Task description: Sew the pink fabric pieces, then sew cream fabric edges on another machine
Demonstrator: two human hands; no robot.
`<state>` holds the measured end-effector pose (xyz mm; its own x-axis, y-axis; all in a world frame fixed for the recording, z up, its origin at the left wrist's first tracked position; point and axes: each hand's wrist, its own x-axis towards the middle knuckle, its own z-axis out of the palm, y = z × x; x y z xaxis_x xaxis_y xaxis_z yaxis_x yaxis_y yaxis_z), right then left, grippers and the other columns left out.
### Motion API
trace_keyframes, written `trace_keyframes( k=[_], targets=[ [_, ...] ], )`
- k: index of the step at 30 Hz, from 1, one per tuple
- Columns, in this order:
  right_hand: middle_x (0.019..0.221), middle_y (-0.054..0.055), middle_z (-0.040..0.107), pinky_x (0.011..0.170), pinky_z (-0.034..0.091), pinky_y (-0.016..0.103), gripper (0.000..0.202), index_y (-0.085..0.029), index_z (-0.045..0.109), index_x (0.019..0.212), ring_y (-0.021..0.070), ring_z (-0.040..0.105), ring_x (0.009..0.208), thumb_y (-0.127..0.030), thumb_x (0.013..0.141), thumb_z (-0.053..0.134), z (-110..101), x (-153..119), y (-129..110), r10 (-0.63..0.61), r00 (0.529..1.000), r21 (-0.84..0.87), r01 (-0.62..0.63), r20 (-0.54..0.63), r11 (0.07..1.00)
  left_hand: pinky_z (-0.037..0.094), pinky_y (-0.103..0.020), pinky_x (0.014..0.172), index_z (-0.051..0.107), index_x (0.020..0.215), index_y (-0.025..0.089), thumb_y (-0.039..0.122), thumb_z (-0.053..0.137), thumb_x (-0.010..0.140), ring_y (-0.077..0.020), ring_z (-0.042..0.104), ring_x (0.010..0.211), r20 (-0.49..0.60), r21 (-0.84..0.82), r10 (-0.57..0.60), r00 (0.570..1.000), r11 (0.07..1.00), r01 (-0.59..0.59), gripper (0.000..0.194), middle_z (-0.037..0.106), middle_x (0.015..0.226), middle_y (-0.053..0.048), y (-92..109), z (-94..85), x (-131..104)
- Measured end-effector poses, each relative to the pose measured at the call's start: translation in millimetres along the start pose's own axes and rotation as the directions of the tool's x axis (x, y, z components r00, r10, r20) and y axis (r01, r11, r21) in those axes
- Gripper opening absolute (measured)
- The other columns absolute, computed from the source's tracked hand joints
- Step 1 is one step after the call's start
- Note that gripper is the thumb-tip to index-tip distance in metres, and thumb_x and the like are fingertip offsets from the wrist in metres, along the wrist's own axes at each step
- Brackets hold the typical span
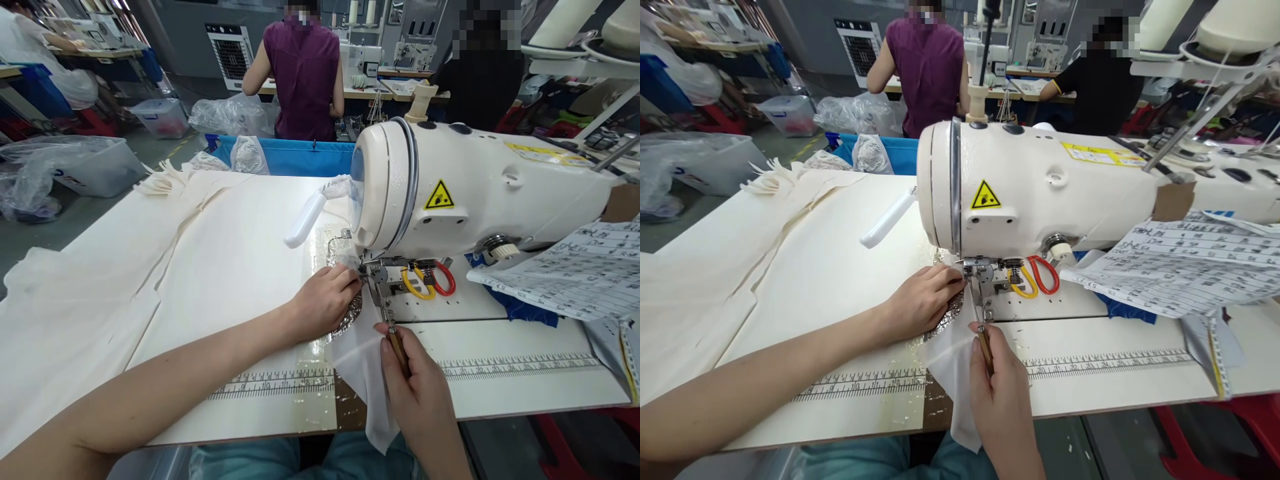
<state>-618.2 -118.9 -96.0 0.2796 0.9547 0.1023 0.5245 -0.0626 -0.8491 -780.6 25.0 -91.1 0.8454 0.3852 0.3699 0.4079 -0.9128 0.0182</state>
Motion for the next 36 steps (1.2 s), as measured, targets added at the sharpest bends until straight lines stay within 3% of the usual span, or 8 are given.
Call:
trace_keyframes(
  k=[10, 14, 18, 21, 24, 28, 31, 36],
  targets=[
    [0.106, 0.006, 0.077, 0.074, 0.057, 0.021, 0.026, -0.019, 0.065, 0.114, 0.017, 0.075, 0.09, -0.027, 0.099, 0.044, 4.2, -3.9, -16.4, -0.284, 0.958, -0.031, 0.285, 0.029, 0.958, 0.056, -0.042, 0.084, 0.057, 0.123, 0.006, 0.012, 0.042, 0.092, -0.0276, 0.058, 0.105, -0.018, -0.075, -0.083, 0.996, 0.994, 0.082, 0.036, 0.062, 0.116, -0.017, -1.1, 2.7, -1.0],
    [0.105, 0.005, 0.077, 0.07, 0.057, 0.021, 0.027, -0.02, 0.062, 0.117, 0.0155, 0.074, 0.087, -0.022, 0.098, 0.044, 13.2, -4.1, -32.4, -0.403, 0.913, 0.029, 0.405, -0.057, 0.914, 0.055, -0.04, 0.08, 0.062, 0.109, 0.011, 0.017, 0.05, 0.088, -0.0264, 0.057, 0.097, 0.014, -0.085, -0.134, 0.991, 0.987, 0.135, 0.024, 0.063, 0.108, -0.015, 1.2, 0.4, 9.2],
    [0.101, 0.004, 0.075, 0.074, 0.057, 0.02, 0.027, -0.019, 0.058, 0.119, 0.0136, 0.072, 0.089, -0.014, 0.096, 0.043, 17.9, -9.2, -49.3, -0.496, 0.864, 0.072, 0.502, -0.085, 0.862, 0.052, -0.039, 0.072, 0.062, 0.085, 0.013, 0.015, 0.045, 0.093, -0.0257, 0.055, 0.083, 0.132, 0.077, -0.158, 0.978, 0.986, 0.149, 0.019, 0.063, 0.091, -0.013, 5.6, -0.2, 24.4],
    [0.098, 0.004, 0.074, 0.074, 0.056, 0.021, 0.03, -0.019, 0.054, 0.122, 0.0137, 0.072, 0.089, -0.013, 0.097, 0.04, 16.7, -17.9, -47.9, -0.557, 0.828, 0.047, 0.56, -0.064, 0.828, 0.051, -0.036, 0.067, 0.062, 0.087, 0.014, 0.016, 0.04, 0.099, -0.0247, 0.057, 0.082, 0.068, 0.052, -0.227, 0.972, 0.973, 0.223, 0.025, 0.064, 0.09, -0.012, 5.5, 2.9, 26.7],
    [0.1, 0.006, 0.075, 0.072, 0.057, 0.022, 0.029, -0.018, 0.053, 0.123, 0.0148, 0.073, 0.086, -0.015, 0.099, 0.037, 11.3, -23.3, -30.5, -0.523, 0.85, -0.065, 0.52, -0.054, 0.852, 0.051, -0.033, 0.066, 0.063, 0.089, 0.016, 0.02, 0.045, 0.1, -0.0222, 0.059, 0.082, -0.075, -0.156, -0.333, 0.94, 0.935, 0.318, 0.021, 0.066, 0.09, -0.009, -1.5, 8.8, 20.6],
    [0.095, 0.008, 0.077, 0.057, 0.054, 0.024, 0.028, -0.013, 0.056, 0.12, 0.0182, 0.075, 0.075, -0.026, 0.104, 0.037, 1.5, -16.2, -3.8, -0.421, 0.901, -0.357, 0.361, -0.107, 0.862, 0.052, -0.035, 0.076, 0.065, 0.084, 0.019, 0.021, 0.052, 0.097, -0.0202, 0.062, 0.084, -0.135, -0.413, -0.324, 0.936, 0.877, 0.244, 0.018, 0.067, 0.088, -0.006, -14.2, 14.2, 13.3],
    [0.088, 0.008, 0.078, 0.045, 0.046, 0.025, 0.034, -0.011, 0.059, 0.118, 0.0176, 0.073, 0.063, -0.029, 0.105, 0.033, 0.5, -3.2, 4.6, -0.431, 0.895, -0.505, 0.321, -0.117, 0.802, 0.051, -0.035, 0.077, 0.066, 0.084, 0.02, 0.023, 0.053, 0.096, -0.0201, 0.062, 0.084, -0.131, -0.499, -0.327, 0.936, 0.838, 0.222, 0.019, 0.067, 0.088, -0.006, -18.7, 13.9, 12.6],
    [0.088, 0.006, 0.078, 0.049, 0.044, 0.025, 0.037, -0.015, 0.067, 0.109, 0.0144, 0.071, 0.06, -0.025, 0.105, 0.032, 11.1, 14.0, 4.2, -0.5, 0.85, -0.589, 0.321, -0.166, 0.742, 0.051, -0.035, 0.08, 0.068, 0.085, 0.02, 0.024, 0.055, 0.096, -0.0198, 0.063, 0.085, -0.104, -0.553, -0.355, 0.929, 0.797, 0.243, 0.017, 0.068, 0.089, -0.005, -19.3, 11.4, 14.1]
  ],
)
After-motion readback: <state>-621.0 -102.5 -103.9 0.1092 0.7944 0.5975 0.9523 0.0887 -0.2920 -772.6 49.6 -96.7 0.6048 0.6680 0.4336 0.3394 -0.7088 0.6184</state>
